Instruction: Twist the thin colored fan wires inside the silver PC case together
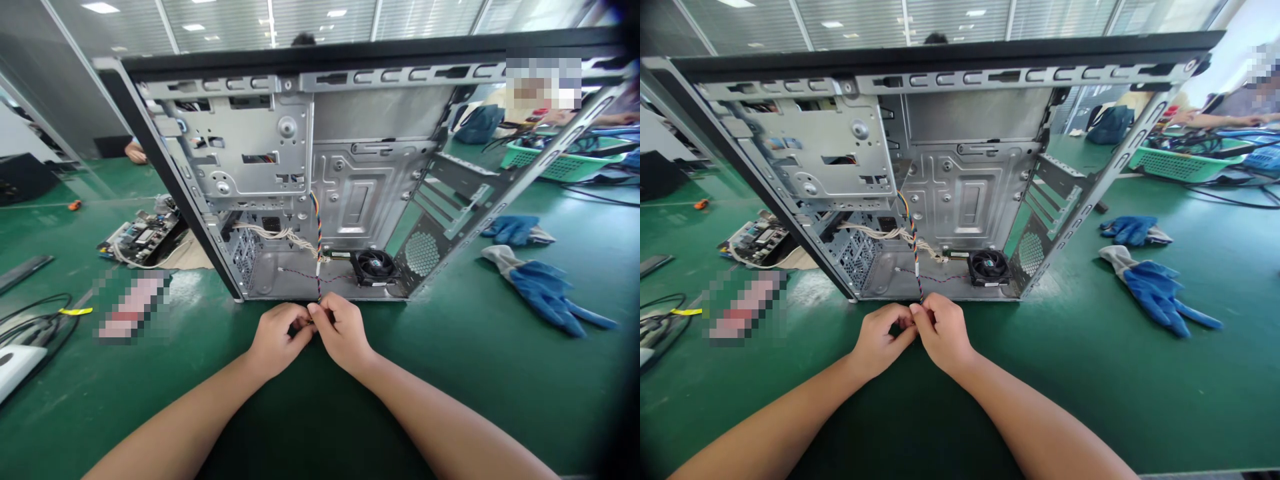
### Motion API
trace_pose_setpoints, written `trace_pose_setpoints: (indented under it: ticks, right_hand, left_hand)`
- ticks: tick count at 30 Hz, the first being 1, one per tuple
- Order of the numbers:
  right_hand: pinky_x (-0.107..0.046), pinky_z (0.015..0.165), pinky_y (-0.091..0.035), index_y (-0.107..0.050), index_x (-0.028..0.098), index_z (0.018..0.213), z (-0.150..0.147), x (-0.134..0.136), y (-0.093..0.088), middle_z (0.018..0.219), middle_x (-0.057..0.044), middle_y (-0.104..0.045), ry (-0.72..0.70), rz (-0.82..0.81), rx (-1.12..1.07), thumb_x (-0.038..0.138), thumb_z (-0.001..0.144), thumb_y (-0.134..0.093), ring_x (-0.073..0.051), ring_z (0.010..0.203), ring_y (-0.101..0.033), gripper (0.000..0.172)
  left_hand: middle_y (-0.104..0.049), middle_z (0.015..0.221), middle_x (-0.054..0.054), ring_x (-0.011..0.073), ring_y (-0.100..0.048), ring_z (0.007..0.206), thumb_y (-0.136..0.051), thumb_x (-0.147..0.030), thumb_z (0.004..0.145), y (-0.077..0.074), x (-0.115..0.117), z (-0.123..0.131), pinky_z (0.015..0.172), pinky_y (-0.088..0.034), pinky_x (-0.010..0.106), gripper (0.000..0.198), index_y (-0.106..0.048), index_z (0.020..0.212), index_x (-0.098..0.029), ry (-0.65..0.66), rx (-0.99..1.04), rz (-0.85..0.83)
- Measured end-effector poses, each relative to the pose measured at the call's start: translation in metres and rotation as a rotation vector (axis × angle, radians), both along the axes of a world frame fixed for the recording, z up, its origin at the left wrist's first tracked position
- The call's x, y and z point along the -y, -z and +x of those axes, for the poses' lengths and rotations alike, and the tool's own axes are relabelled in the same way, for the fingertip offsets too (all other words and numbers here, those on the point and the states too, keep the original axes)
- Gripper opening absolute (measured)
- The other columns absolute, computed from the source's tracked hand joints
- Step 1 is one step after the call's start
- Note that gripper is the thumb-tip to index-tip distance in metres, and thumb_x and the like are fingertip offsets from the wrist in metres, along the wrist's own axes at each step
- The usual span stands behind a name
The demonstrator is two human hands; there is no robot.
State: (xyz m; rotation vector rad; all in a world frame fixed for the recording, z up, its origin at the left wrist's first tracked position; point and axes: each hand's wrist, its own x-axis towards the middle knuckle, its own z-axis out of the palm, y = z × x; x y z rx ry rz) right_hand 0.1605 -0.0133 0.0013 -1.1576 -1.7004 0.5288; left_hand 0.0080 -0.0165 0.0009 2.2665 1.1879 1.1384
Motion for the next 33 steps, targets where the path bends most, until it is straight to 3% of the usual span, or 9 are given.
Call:
trace_pose_setpoints:
  ticks: [7,18,33]
  right_hand:
    - [-0.024,0.05,-0.031,-0.037,0.021,0.06,0.0004,0.0011,-0.001,0.054,0.005,-0.042,-0.011,0.0,0.004,0.025,0.088,-0.051,-0.01,0.05,-0.039,0.031]
    - [-0.024,0.051,-0.031,-0.037,0.021,0.061,0.0001,0.0008,-0.0007,0.055,0.004,-0.042,-0.007,0.014,0.014,0.023,0.088,-0.05,-0.011,0.051,-0.04,0.03]
    - [-0.024,0.051,-0.032,-0.04,0.021,0.06,0.0005,-0.0001,0.0013,0.055,0.004,-0.044,-0.001,0.014,0.017,0.027,0.088,-0.052,-0.011,0.051,-0.041,0.031]
  left_hand:
    - [-0.058,0.062,-0.002,0.0106,-0.053,0.057,-0.061,-0.015,0.08,-0.001,-0.0005,0.0,0.057,-0.041,0.022,0.016,-0.054,0.065,-0.017,-0.035,0.023,-0.059]
    - [-0.057,0.062,-0.002,0.0105,-0.052,0.056,-0.056,-0.02,0.086,-0.002,-0.0012,0.0002,0.056,-0.04,0.023,0.019,-0.054,0.067,-0.017,0.003,0.023,-0.144]
    - [-0.059,0.061,-0.001,0.011,-0.055,0.057,-0.058,-0.019,0.084,-0.0039,-0.0012,-0.0007,0.057,-0.041,0.022,0.017,-0.059,0.067,-0.017,-0.004,-0.01,-0.065]
